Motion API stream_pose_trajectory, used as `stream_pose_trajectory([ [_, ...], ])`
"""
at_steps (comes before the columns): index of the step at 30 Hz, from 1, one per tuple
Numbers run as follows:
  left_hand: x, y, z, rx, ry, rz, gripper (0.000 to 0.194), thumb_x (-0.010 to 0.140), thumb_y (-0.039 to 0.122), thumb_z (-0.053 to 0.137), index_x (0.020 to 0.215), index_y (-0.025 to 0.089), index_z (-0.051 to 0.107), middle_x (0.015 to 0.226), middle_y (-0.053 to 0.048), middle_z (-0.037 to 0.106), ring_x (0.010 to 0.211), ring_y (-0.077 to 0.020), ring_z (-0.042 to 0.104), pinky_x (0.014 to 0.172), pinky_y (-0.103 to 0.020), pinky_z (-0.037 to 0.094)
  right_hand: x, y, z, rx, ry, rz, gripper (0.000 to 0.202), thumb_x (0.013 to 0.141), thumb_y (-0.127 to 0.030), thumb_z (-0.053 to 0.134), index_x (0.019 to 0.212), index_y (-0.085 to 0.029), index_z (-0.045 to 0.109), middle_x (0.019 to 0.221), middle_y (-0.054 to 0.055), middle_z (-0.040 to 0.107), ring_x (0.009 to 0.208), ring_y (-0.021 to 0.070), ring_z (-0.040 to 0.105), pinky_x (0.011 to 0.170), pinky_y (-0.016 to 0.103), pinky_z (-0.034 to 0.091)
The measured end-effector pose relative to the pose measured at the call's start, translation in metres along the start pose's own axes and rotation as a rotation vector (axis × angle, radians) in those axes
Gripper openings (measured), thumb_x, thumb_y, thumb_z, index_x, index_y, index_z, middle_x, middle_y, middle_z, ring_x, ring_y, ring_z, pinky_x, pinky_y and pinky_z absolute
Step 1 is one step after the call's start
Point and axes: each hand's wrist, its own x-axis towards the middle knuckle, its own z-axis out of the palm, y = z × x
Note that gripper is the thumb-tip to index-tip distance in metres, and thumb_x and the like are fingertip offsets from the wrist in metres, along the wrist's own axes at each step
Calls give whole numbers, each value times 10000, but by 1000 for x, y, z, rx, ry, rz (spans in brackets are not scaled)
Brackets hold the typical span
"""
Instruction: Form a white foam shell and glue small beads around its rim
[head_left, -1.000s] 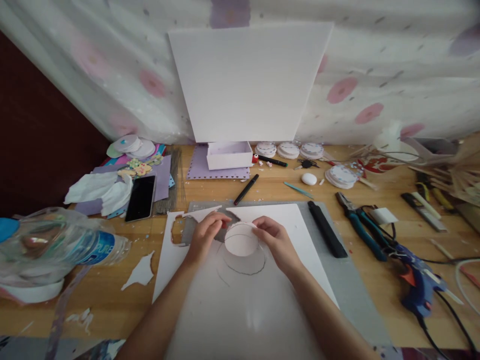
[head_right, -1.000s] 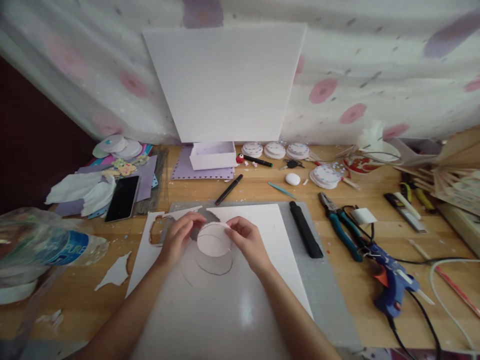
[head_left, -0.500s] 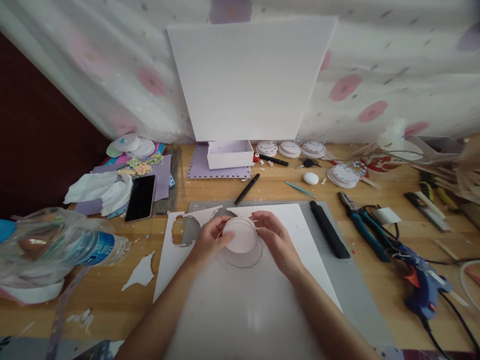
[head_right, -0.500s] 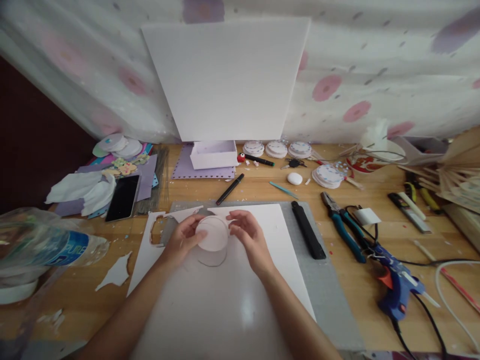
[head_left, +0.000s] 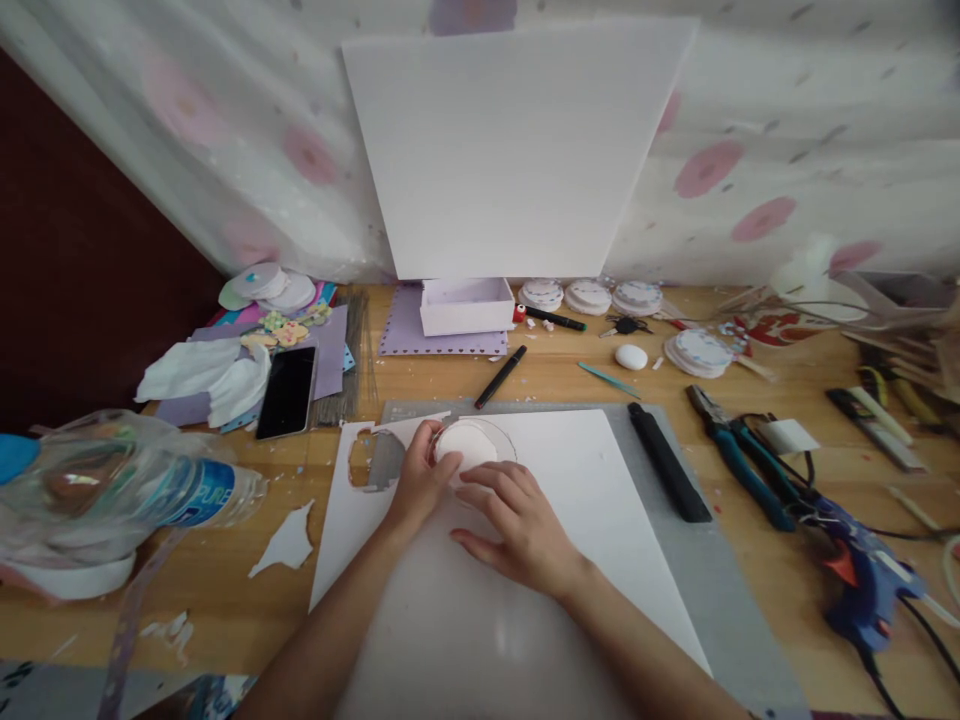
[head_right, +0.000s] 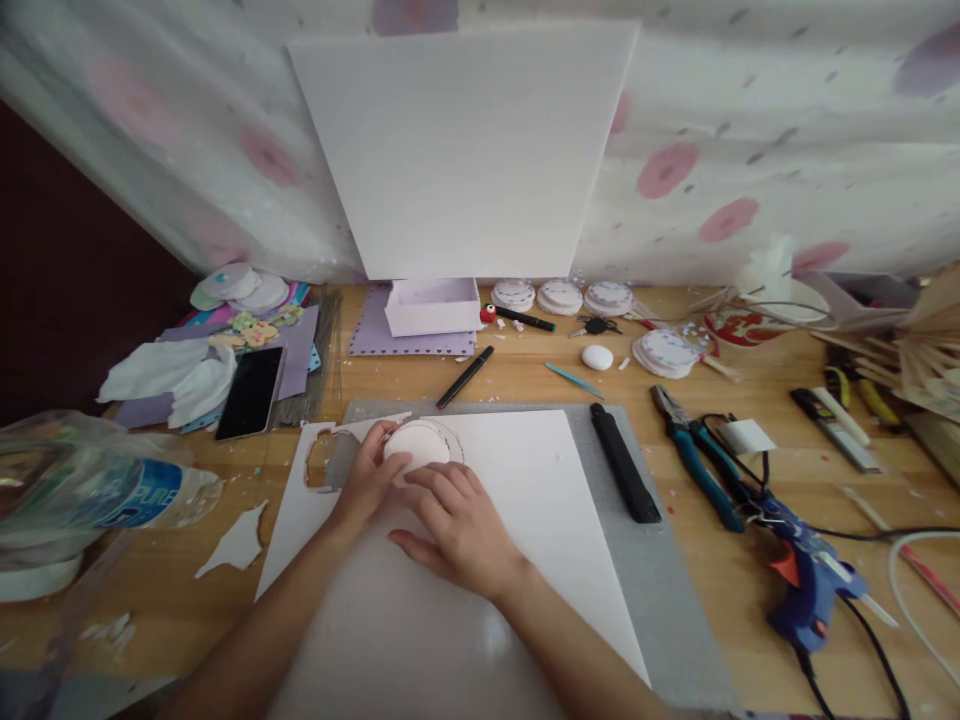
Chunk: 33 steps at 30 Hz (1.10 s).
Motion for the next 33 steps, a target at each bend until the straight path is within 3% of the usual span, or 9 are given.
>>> stream_pose_trajectory([
  [3,-2,3,-1,-252,-124,-43,207,701,241,597,895,197,537,785,23,557,692,-126,505,625,-216,385,0,4,3,6,12,43,299,862,-234,589,1151,-201,516,1114,98,633,1048,216,562,875,395,472],
  [6,-3,6,-1,-597,-269,-126,247,778,356,553,955,188,592,948,-31,613,835,-162,564,710,-240,432,-3,7,0,52,104,52,232,851,-132,576,1064,-223,548,1103,82,645,1059,201,573,877,384,475],
  [8,-4,7,-1,-711,-332,-170,274,785,360,568,997,191,608,1030,-50,625,921,-184,581,766,-257,443,-4,7,-4,79,151,43,240,839,-92,571,1039,-224,552,1106,81,648,1066,201,575,882,392,473],
  [14,-7,8,-4,-657,-484,-162,445,768,350,673,1169,245,512,1199,-108,604,1093,-262,568,894,-367,414,-3,4,-12,164,175,40,304,831,-15,489,1055,-221,489,1112,92,644,1032,197,588,880,427,462],
  [19,-6,5,-4,-637,-530,-128,500,760,405,692,1184,251,478,1232,-133,590,1145,-275,547,919,-381,402,-6,3,-10,144,169,50,386,838,4,434,1155,-214,465,1063,104,634,968,194,582,798,383,482],
  [24,-7,2,-7,-651,-587,-159,503,776,419,670,1204,262,456,1235,-145,584,1114,-291,572,877,-387,428,-12,4,-8,54,195,22,501,808,47,419,1222,-219,508,933,85,586,844,179,552,709,330,484],
  [33,-7,2,-8,-610,-645,-150,623,742,491,670,1252,227,429,1188,-169,592,1038,-305,602,694,-305,472,-15,3,-7,71,191,1,514,839,22,386,1267,-239,499,908,72,585,801,164,558,682,309,483],
])
